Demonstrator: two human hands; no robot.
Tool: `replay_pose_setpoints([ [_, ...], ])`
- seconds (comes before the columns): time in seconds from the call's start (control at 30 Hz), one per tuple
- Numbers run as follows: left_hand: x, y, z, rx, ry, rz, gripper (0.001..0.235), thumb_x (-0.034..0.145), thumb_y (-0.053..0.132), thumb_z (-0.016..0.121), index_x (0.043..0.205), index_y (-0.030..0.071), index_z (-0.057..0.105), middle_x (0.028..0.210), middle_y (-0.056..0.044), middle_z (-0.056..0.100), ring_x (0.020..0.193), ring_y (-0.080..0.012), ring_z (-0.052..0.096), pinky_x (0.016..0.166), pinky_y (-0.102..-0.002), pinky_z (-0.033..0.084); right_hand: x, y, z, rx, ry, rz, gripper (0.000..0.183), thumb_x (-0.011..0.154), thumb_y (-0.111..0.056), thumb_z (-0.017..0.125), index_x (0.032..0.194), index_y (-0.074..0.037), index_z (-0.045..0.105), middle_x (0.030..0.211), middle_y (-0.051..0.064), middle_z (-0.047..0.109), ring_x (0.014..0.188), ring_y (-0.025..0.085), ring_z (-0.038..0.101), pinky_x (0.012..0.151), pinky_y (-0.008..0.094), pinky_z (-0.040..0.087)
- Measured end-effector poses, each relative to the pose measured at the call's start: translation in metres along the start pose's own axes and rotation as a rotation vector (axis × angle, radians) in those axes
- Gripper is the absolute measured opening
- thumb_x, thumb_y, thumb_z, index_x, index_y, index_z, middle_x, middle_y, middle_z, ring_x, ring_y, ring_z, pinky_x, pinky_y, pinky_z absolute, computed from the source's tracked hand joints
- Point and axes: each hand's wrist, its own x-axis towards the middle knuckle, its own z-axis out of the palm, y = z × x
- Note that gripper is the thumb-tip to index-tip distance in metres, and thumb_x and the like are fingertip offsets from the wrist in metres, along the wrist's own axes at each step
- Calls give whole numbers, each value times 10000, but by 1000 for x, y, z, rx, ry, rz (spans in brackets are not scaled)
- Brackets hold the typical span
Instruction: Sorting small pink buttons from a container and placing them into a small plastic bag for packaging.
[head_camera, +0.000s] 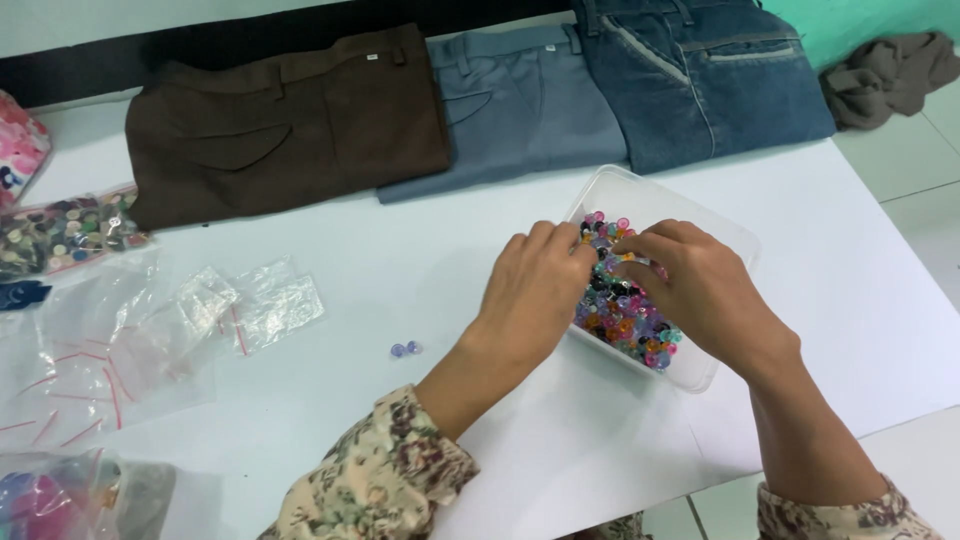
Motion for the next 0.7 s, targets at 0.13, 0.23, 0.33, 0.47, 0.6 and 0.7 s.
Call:
replay_pose_setpoints([
  [0.13, 29, 15, 19, 434, -44, 70, 95, 751, 85, 855, 816, 95, 787, 1091, -137, 654, 1075, -292, 562, 845, -410, 424, 8, 32, 27, -91, -160, 57, 258, 893, -123, 759, 1143, -60, 770, 983, 147, 758, 927, 295, 746, 729, 384, 617],
  [0.23, 42, 27, 1, 668, -439, -6, 178, 797, 208, 836, 959, 139, 813, 1541, -110, 488, 1440, -349, 383, 1122, -500, 278, 9, 43, 46, -131, -285, 51, 198, 904, -132, 728, 1088, -86, 783, 952, 113, 760, 916, 264, 753, 718, 371, 619],
  [0.33, 44, 27, 4, 686, -520, -29, 218, 840, 228, 806, 1039, 138, 809, 1617, -88, 410, 1490, -358, 330, 1163, -530, 213, 6, 56, 63, -164, -294, 20, 186, 900, -95, 706, 1065, -104, 791, 926, 84, 748, 882, 253, 744, 700, 359, 609],
  [0.47, 43, 16, 17, 623, -435, -21, 184, 806, 182, 831, 974, 109, 815, 1586, -117, 429, 1454, -388, 371, 1141, -549, 250, 8, 55, 59, -197, -307, 4, 195, 916, -113, 701, 1092, -107, 784, 927, 88, 735, 878, 247, 735, 712, 350, 604],
  [0.6, 38, 8, 29, 523, -319, 23, 169, 737, 74, 869, 895, 60, 809, 1489, -170, 517, 1393, -396, 434, 1104, -561, 295, 5, 50, 56, -197, -321, 14, 195, 925, -121, 699, 1099, -105, 784, 953, 99, 744, 907, 263, 743, 743, 364, 605],
  [0.7, 34, -1, 36, 429, -180, 67, 174, 698, 36, 897, 841, 40, 798, 1298, -189, 633, 1312, -373, 509, 1067, -543, 336, 9, 32, 34, -190, -316, 46, 182, 933, -118, 705, 1090, -104, 795, 948, 105, 761, 884, 239, 756, 740, 330, 609],
])
